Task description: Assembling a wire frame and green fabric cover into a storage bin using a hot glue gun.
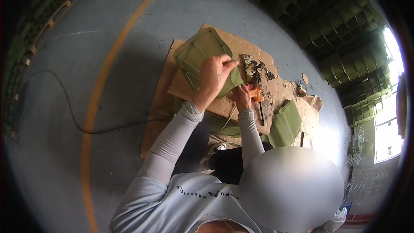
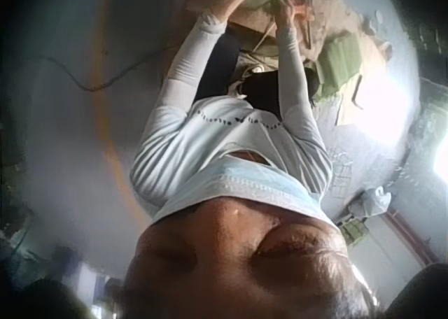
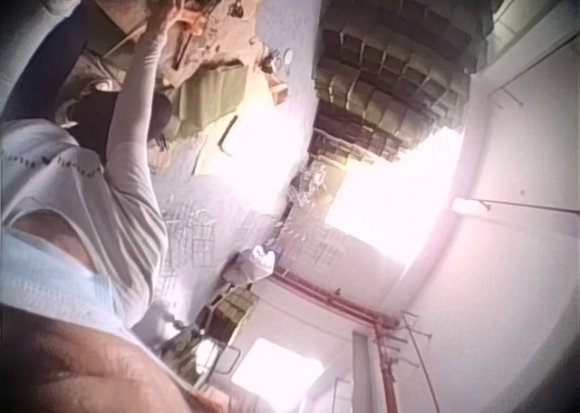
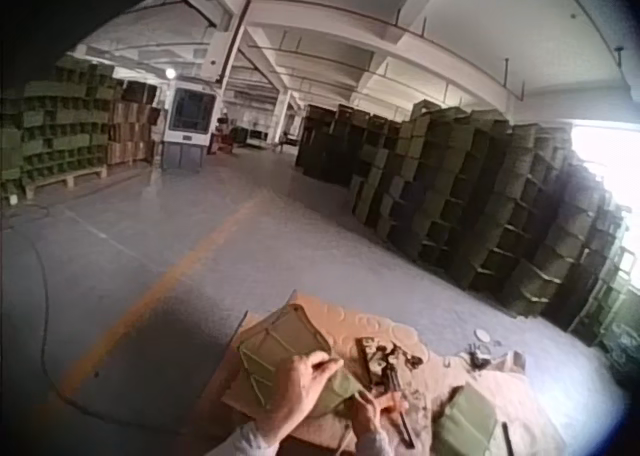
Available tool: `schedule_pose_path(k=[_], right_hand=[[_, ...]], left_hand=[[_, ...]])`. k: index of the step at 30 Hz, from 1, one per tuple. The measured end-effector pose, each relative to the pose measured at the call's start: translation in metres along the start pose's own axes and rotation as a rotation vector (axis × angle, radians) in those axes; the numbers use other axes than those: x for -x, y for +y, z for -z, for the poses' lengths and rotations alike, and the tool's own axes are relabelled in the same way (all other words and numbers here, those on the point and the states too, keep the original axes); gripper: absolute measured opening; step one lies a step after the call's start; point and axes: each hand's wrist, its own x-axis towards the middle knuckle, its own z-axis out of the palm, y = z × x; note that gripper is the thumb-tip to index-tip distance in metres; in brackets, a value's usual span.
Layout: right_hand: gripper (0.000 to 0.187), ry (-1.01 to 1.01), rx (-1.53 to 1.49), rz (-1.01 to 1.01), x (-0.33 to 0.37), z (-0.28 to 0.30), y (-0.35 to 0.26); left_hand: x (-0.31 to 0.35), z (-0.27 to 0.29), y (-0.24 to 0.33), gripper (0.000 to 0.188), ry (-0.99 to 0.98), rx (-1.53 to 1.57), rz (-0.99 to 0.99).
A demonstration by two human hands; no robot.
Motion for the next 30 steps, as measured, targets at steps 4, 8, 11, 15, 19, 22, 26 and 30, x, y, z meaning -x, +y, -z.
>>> schedule_pose_path(k=[4, 8, 11, 15, 19, 22, 26, 30], right_hand=[[0.009, -0.08, 0.061, -0.037, 0.008, -0.014, 0.016], [0.005, -0.087, 0.098, -0.157, 0.016, -0.028, 0.038], [0.013, -0.083, 0.296, -0.139, 0.011, -0.019, 0.057], [0.024, 0.234, 0.427, 0.102, 0.016, -0.02, 0.065], [0.026, 0.149, 0.518, 0.102, 0.027, -0.026, 0.041], [0.023, 0.099, 0.378, 0.076, 0.024, -0.033, 0.034], [0.022, 0.103, 0.153, -0.045, 0.039, -0.05, 0.023], [0.02, 0.112, 0.112, -0.07, 0.039, -0.054, 0.023]], left_hand=[[-0.015, 0.006, 0.01, 0.031, 0.041, -0.099, -0.104], [-0.017, 0.002, 0.012, 0.025, -0.022, -0.285, -0.102], [-0.012, -0.008, 0.002, 0.027, -0.068, -0.331, -0.132], [-0.007, -0.013, 0.0, 0.024, -0.094, -0.316, -0.129], [-0.02, -0.006, -0.003, 0.024, -0.154, -0.245, -0.14], [-0.043, 0.017, -0.021, 0.026, -0.201, -0.226, -0.17], [-0.05, 0.032, -0.021, 0.028, -0.208, -0.131, -0.103], [-0.053, 0.029, -0.022, 0.031, -0.214, -0.104, -0.06]])
